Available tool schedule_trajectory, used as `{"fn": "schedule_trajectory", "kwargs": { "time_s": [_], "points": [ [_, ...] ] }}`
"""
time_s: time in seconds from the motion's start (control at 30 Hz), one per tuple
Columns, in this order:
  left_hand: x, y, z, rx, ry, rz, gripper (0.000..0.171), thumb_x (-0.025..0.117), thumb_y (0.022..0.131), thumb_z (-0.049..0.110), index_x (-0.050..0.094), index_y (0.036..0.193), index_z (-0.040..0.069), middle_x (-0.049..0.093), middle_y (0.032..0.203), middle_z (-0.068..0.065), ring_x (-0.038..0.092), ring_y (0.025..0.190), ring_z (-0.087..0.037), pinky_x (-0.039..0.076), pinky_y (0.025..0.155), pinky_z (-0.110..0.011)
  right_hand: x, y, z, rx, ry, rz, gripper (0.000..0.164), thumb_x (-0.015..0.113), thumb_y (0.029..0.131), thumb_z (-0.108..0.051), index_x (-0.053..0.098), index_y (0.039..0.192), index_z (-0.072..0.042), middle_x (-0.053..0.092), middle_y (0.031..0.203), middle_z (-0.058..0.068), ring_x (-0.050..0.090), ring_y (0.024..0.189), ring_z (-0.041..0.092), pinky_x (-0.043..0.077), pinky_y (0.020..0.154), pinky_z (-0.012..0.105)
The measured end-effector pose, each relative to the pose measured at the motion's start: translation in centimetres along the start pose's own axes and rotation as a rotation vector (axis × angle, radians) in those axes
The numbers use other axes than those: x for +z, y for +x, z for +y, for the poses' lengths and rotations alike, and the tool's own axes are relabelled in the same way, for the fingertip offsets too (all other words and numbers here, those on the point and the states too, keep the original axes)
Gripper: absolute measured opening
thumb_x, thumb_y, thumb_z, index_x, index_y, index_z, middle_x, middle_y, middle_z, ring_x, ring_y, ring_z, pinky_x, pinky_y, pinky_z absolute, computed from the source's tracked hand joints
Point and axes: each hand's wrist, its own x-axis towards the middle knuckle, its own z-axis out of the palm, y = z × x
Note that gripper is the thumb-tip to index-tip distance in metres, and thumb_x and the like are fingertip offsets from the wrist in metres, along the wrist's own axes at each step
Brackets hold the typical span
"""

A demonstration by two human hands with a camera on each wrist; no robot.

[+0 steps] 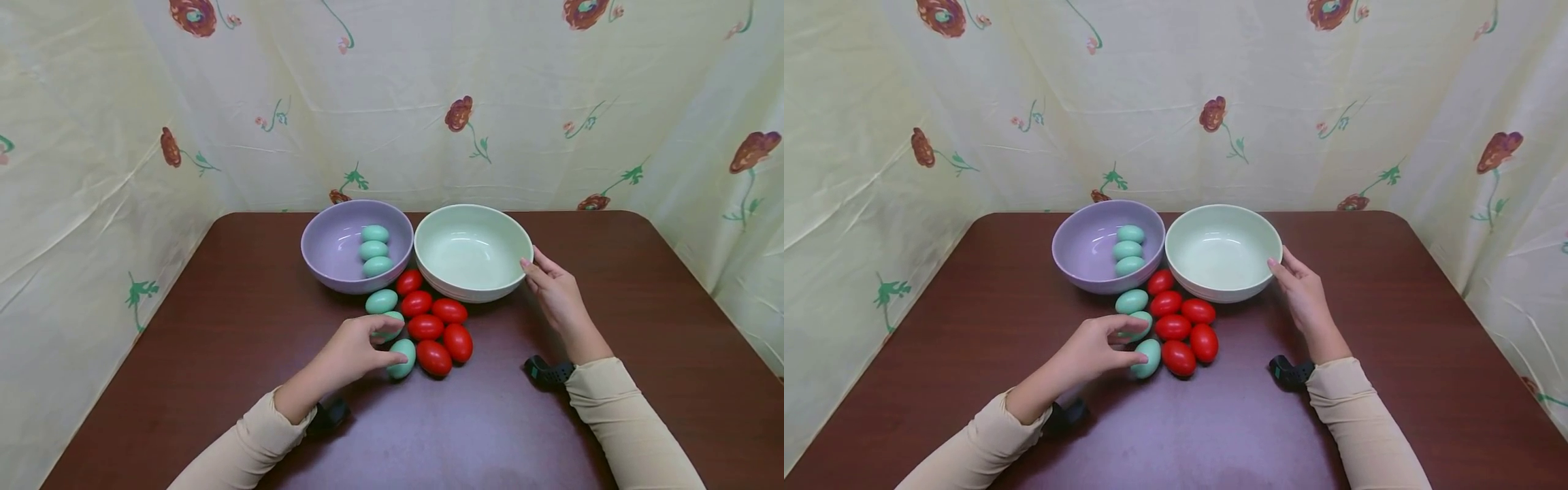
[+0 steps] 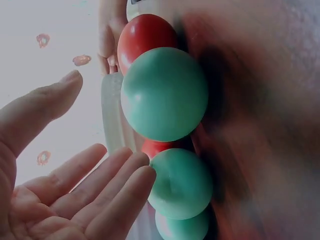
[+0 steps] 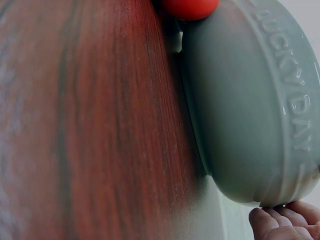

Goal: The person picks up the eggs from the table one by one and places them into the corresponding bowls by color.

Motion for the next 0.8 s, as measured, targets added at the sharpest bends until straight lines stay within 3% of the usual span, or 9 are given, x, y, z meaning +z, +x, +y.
{"fn": "schedule_trajectory", "kwargs": {
  "time_s": [0.23, 0.53, 0.8],
  "points": [
    [0.7, -0.6, 0.0, 0.015, 0.021, 0.033, 0.053, 0.085, 0.078, 0.015, 0.066, 0.124, -0.002, 0.069, 0.125, -0.016, 0.070, 0.106, -0.031, 0.056, 0.094, -0.042, 0.0, 0.1, 0.1, 0.000, 0.002, -0.006, 0.075, 0.059, 0.099, -0.027, 0.016, 0.157, -0.007, 0.008, 0.167, 0.007, 0.018, 0.152, 0.019, 0.020, 0.117, 0.031],
    [1.6, -0.8, -0.2, 0.055, 0.126, 0.066, 0.053, 0.085, 0.076, 0.011, 0.066, 0.124, -0.003, 0.069, 0.124, -0.015, 0.070, 0.104, -0.028, 0.057, 0.090, -0.041, -0.1, 0.1, 0.1, 0.000, 0.003, -0.008, 0.075, 0.060, 0.099, -0.027, 0.016, 0.157, -0.008, 0.008, 0.167, 0.006, 0.018, 0.152, 0.019, 0.020, 0.117, 0.031],
    [1.8, -0.7, -0.4, 0.031, 0.097, 0.059, 0.049, 0.084, 0.077, 0.011, 0.067, 0.121, -0.002, 0.070, 0.120, -0.015, 0.072, 0.098, -0.027, 0.058, 0.087, -0.039, -0.1, 0.1, 0.0, 0.000, 0.001, -0.005, 0.076, 0.060, 0.099, -0.028, 0.017, 0.157, -0.008, 0.009, 0.167, 0.007, 0.019, 0.152, 0.020, 0.021, 0.117, 0.031]
  ]
}}
